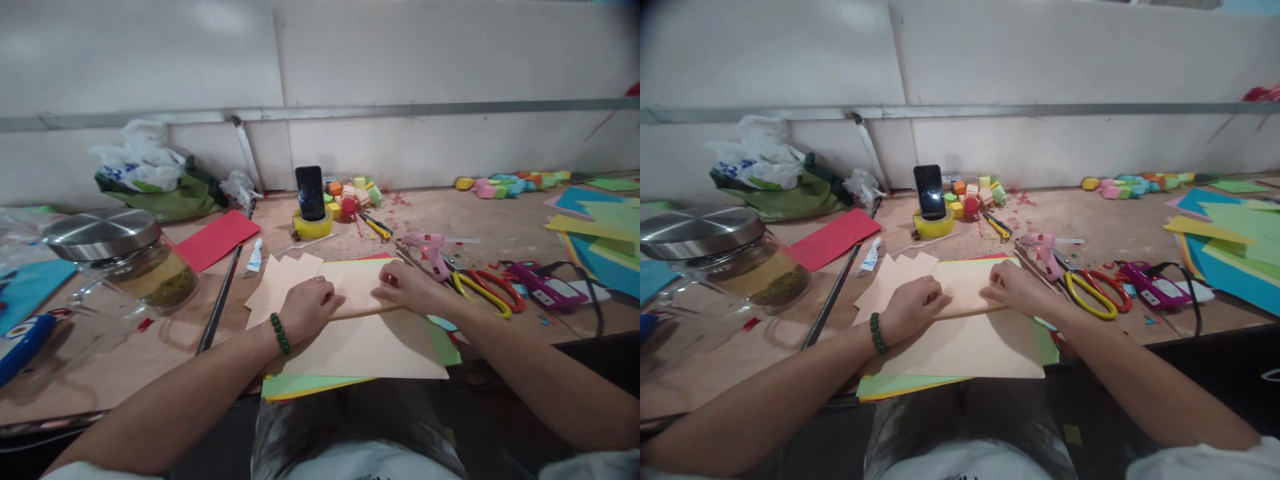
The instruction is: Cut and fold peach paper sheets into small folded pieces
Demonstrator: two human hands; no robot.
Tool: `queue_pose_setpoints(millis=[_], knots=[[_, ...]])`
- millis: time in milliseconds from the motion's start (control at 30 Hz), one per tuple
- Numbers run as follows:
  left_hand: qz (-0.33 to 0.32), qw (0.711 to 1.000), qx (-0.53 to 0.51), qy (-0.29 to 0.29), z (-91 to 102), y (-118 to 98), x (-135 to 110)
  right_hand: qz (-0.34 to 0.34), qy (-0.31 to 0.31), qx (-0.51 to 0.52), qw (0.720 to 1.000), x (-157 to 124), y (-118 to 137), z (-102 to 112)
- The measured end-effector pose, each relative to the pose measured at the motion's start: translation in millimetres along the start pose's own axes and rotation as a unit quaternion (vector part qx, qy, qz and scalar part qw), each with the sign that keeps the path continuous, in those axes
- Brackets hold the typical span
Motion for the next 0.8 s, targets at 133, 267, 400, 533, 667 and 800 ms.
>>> queue_pose_setpoints(millis=[133, 267, 400, 533, 667, 800], knots=[[0.002, 1.0, -0.016, 0.005, -1.2, -1.3, 0.4, -0.064, 0.031, 0.066, 0.995, 17.1, -2.3, -2.4], [-0.002, 0.999, -0.046, -0.013, 1.7, -2.5, -1.2, -0.048, 0.099, 0.186, 0.976, 26.8, -0.5, -1.5], [0.011, 0.973, -0.216, -0.081, 7.5, 3.4, 1.2, 0.007, 0.129, 0.215, 0.968, 21.6, 18.0, 8.3], [-0.008, 0.913, -0.407, -0.002, 6.3, 6.7, 3.4, 0.058, 0.172, 0.21, 0.961, 12.5, 41.6, 6.4], [0.005, 0.909, -0.415, 0.03, 7.5, 4.5, 0.9, 0.06, 0.148, 0.231, 0.96, 10.1, 47.8, -7.2], [0.031, 0.909, -0.415, 0.019, 11.1, 0.3, -1.4, 0.087, 0.13, 0.225, 0.962, 7.9, 47.2, -13.6]])
Point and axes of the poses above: each hand's wrist, its own x-axis towards the middle knuckle, its own z-axis out of the back of the hand, y = z × x, the point moved 2 cm from there along x, towards the middle knuckle, and after that the axes turned 1 degree about -z, right-handed, at the moved point
